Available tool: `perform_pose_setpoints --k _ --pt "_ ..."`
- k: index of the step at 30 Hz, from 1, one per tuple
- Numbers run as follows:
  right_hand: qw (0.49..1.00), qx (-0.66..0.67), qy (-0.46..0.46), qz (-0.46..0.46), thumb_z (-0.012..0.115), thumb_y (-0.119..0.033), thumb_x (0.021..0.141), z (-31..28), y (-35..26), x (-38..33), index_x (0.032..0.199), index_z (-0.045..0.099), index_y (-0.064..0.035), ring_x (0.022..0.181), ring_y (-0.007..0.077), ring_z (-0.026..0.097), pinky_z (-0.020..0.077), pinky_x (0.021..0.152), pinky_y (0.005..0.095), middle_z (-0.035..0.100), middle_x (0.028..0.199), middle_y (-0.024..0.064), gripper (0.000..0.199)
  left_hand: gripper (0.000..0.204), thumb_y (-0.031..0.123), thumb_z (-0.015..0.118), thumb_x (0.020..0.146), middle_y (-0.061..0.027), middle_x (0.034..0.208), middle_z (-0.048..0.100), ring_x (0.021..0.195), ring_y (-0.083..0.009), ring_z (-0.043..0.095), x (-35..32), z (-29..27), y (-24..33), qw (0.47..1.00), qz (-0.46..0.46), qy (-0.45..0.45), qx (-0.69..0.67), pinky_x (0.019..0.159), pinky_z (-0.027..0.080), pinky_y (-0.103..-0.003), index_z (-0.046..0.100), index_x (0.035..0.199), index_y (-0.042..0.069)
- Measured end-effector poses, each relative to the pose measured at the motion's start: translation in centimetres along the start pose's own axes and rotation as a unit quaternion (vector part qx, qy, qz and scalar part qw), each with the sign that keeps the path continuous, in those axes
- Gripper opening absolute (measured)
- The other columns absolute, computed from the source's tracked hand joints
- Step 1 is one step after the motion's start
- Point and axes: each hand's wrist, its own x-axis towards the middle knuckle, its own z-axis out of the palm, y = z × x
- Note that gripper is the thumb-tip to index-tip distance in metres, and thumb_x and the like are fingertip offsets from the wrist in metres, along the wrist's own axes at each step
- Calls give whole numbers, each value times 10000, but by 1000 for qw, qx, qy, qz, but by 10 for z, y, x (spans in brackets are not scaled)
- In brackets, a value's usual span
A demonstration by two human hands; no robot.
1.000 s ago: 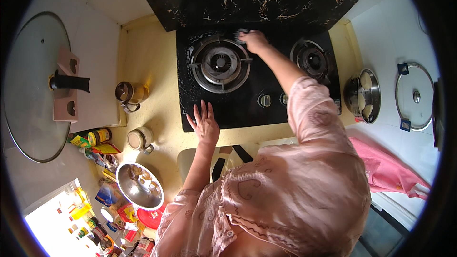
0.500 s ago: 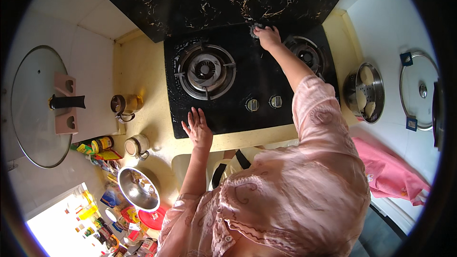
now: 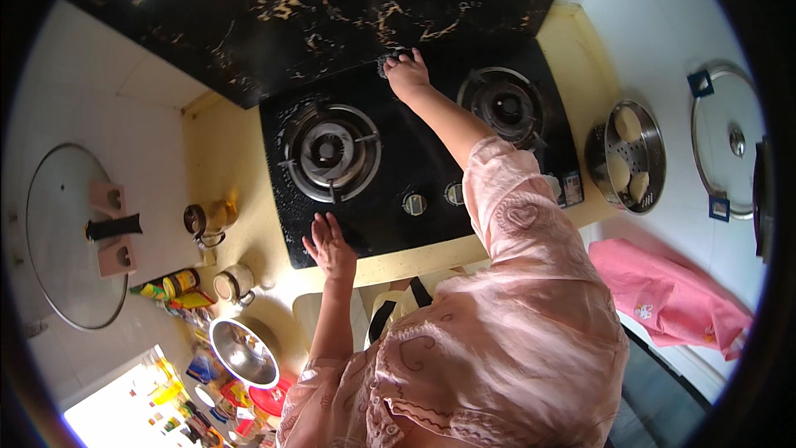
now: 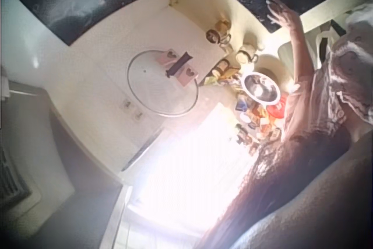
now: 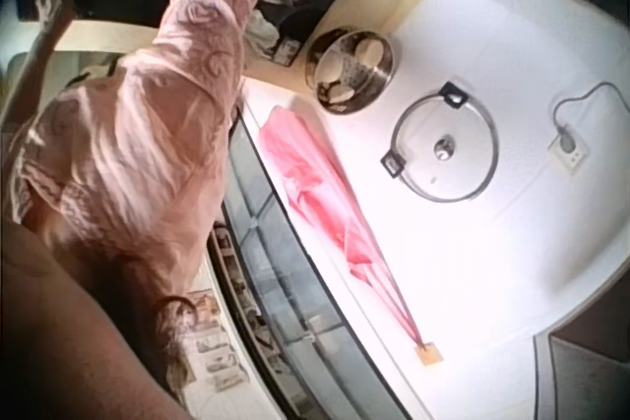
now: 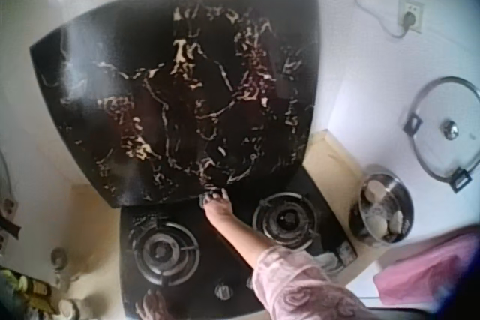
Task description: The person cleans a gas stove top using a steel wool scrubber and a cloth. They scrub the surface and burners, rinse the scrubber at the sink, and then wipe the stove dry with a cloth.
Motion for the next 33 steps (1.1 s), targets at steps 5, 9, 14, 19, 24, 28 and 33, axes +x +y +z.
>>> perform_pose_setpoints --k 5,9,14,19,24,28,33 --pt "998 -22 -9 63 376 -149 852 4 47 -21 1087 553 -171 1030 171 483 232 1026 458 549 1099 -55 295 681 49 482 710 -149 1413 244 1287 -279 249 0 1 4 1000 10 14 -2 1023 152 -547 261 1354 33" --pt "996 -33 -72 30 393 -135 823 -12 47 -54 1108 558 -163 1042 168 480 221 1035 454 516 1196 -52 330 685 53 488 708 -157 1406 253 1282 -278 257 2 4 6 1000 14 25 -2 1020 155 -550 261 1354 33" --pt "998 -4 50 -34 429 -145 809 5 38 -72 1008 596 -144 932 162 508 226 1023 484 571 1037 -31 260 675 60 484 712 -163 1403 257 1280 -283 259 3 9 3 999 12 33 3 1015 156 -557 268 1351 30" --pt "998 -26 14 48 419 -144 813 -3 60 -34 919 639 -99 926 177 520 222 1015 500 609 941 13 249 661 50 468 719 -173 1402 257 1276 -290 263 6 14 3 999 21 47 8 1011 156 -562 270 1349 29" --pt "993 14 43 -106 444 -169 794 0 15 -91 1026 614 -127 988 176 508 197 1044 477 556 1162 -13 290 641 43 456 731 -175 1397 267 1273 -292 273 4 17 2 999 8 52 1 1009 174 -558 275 1346 34" --pt "994 48 -28 -96 392 -122 828 -19 16 -102 1149 560 -218 1004 130 495 146 1078 438 503 1241 -82 375 644 44 459 731 -164 1405 253 1285 -285 257 1 13 3 999 -6 33 -1 1014 167 -555 276 1348 45" --pt "998 31 52 8 402 -193 853 -4 45 -38 954 627 -183 932 167 505 201 1034 486 587 1051 -66 247 611 47 436 769 -156 1417 230 1304 -277 217 6 -2 11 1000 -14 -8 -21 1042 124 -528 266 1355 38"
